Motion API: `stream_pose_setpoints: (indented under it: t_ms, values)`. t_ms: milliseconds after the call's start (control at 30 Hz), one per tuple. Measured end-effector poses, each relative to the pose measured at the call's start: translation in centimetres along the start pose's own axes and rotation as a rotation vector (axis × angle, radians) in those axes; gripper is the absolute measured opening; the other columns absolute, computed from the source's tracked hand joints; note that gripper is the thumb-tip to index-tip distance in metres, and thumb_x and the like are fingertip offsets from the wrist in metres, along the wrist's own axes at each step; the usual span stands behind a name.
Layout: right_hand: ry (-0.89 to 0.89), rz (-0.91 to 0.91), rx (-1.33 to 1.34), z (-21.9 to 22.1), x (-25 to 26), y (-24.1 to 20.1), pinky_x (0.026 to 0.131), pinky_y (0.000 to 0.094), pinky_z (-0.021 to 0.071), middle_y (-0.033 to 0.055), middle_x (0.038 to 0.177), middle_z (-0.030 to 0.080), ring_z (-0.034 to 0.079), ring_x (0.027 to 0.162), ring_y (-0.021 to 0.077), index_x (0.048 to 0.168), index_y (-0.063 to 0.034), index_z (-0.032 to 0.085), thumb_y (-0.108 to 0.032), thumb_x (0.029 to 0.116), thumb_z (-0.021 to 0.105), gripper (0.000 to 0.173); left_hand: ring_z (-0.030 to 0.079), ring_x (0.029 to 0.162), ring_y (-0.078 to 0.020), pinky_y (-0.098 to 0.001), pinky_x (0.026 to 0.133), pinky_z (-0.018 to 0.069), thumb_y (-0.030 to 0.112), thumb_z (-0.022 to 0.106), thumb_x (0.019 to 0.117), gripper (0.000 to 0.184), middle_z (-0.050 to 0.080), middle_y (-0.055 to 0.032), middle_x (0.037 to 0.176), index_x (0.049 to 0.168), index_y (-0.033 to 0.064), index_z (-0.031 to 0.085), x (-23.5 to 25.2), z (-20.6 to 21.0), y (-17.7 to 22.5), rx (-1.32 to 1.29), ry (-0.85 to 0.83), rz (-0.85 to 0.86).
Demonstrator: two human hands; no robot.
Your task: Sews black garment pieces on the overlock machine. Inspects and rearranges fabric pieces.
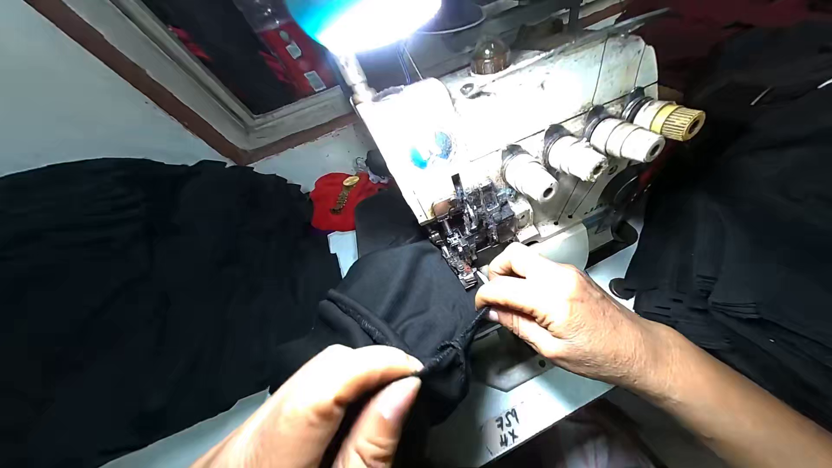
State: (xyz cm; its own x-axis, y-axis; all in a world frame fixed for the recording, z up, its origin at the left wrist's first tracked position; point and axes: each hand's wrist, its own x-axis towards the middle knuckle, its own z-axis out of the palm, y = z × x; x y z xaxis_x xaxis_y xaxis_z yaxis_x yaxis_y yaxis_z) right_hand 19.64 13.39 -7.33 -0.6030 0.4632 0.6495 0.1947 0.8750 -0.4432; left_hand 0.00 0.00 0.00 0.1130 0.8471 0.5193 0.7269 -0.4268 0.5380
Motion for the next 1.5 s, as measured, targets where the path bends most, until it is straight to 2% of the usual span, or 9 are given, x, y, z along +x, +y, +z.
stream_pose_setpoints:
  t_ms: [233,467,767,833,900,1000,1133,1333,1500]
  values:
    - [-0.075,-0.007,0.087,-0.5,1.5,-1.1,0.057,0.0174,0.0464,0.0012,0.093,0.060,0.058,0.073,0.0038,0.089,-0.0121,0.072,-0.016,0.0929,0.061,0.013,0.062,0.083,0.0108,-0.0106,0.075,0.0535,0.000,0.053,0.0969,0.019,0.067,0.0206,0.089,0.099,0.0139,0.066,0.7,-0.6,-0.1,-0.105,0.081,-0.251]
    - [-0.242,0.072,0.410,-1.4,3.0,-2.8,0.060,0.0184,0.0424,0.0002,0.080,0.058,0.056,0.074,0.0038,0.093,-0.0067,0.071,-0.012,0.0924,0.059,0.014,0.063,0.085,0.0107,-0.0096,0.077,0.0532,0.006,0.055,0.0989,0.019,0.068,0.0223,0.092,0.100,0.0200,0.067,0.4,-0.9,-0.6,-0.144,0.071,-0.206]
    - [-0.183,-0.097,0.415,-1.9,2.0,-3.9,0.064,0.0180,0.0467,0.0028,0.077,0.065,0.061,0.074,0.0063,0.092,-0.0027,0.074,-0.011,0.0957,0.064,0.014,0.058,0.094,0.0055,-0.0103,0.085,0.0447,0.025,0.054,0.1061,0.023,0.066,-0.0010,0.093,0.100,0.0051,0.064,-0.3,0.4,-0.8,-0.050,-0.083,0.069]
    - [-0.103,-0.151,0.239,-2.1,1.0,-3.9,0.063,0.0177,0.0478,0.0015,0.078,0.065,0.062,0.074,0.0065,0.091,-0.0062,0.072,-0.013,0.0976,0.061,0.015,0.060,0.102,-0.0035,-0.0203,0.091,0.0450,0.041,0.057,0.1028,0.033,0.067,-0.0046,0.098,0.102,0.0086,0.063,-0.4,1.4,-0.6,0.119,-0.061,0.058]
    - [-0.015,-0.156,0.176,-2.1,-0.2,-3.8,0.064,0.0157,0.0474,0.0026,0.079,0.064,0.061,0.074,0.0061,0.091,-0.0065,0.072,-0.015,0.0997,0.058,0.018,0.057,0.127,-0.0285,-0.0485,0.101,0.0418,0.053,0.064,0.0951,0.048,0.069,-0.0152,0.122,0.116,0.0099,0.066,-0.5,2.7,-1.1,0.352,-0.073,0.102]
    - [0.060,-0.103,0.174,-1.7,-2.3,-3.2,0.074,0.0126,0.0495,0.0044,0.085,0.068,0.064,0.083,0.0052,0.092,-0.0059,0.071,-0.018,0.1019,0.058,0.020,0.052,0.137,-0.0343,-0.0580,0.100,0.0363,0.032,0.063,0.0941,0.022,0.071,-0.0060,0.129,0.112,0.0210,0.069,-0.5,4.6,-2.7,0.604,-0.069,0.251]
    - [0.090,-0.091,0.167,-1.2,-4.3,-2.8,0.089,0.0160,0.0500,0.0076,0.096,0.071,0.067,0.099,0.0097,0.098,-0.0064,0.068,-0.018,0.1056,0.054,0.019,0.069,0.106,-0.0210,-0.0505,0.099,0.0391,0.017,0.061,0.0973,0.010,0.076,-0.0030,0.098,0.097,0.0175,0.070,-0.6,4.1,-1.3,0.671,-0.107,0.268]
    - [0.095,-0.124,0.158,-1.4,-5.0,-2.6,0.096,0.0174,0.0492,0.0092,0.098,0.072,0.067,0.105,0.0118,0.096,-0.0057,0.066,-0.013,0.1049,0.055,0.016,0.057,0.067,-0.0250,-0.0424,0.076,0.0398,0.020,0.064,0.0948,0.012,0.059,-0.0069,0.069,0.092,0.0122,0.074,0.0,3.6,0.4,0.753,-0.222,0.224]
    - [0.115,-0.144,0.150,-1.1,-4.6,-2.3,0.094,0.0177,0.0500,0.0095,0.099,0.072,0.068,0.104,0.0115,0.098,-0.0054,0.065,-0.012,0.1057,0.053,0.016,0.061,0.083,-0.0260,-0.0429,0.083,0.0375,0.012,0.056,0.0962,0.014,0.064,-0.0102,0.082,0.086,0.0121,0.067,0.6,3.7,-0.2,0.742,-0.143,0.270]
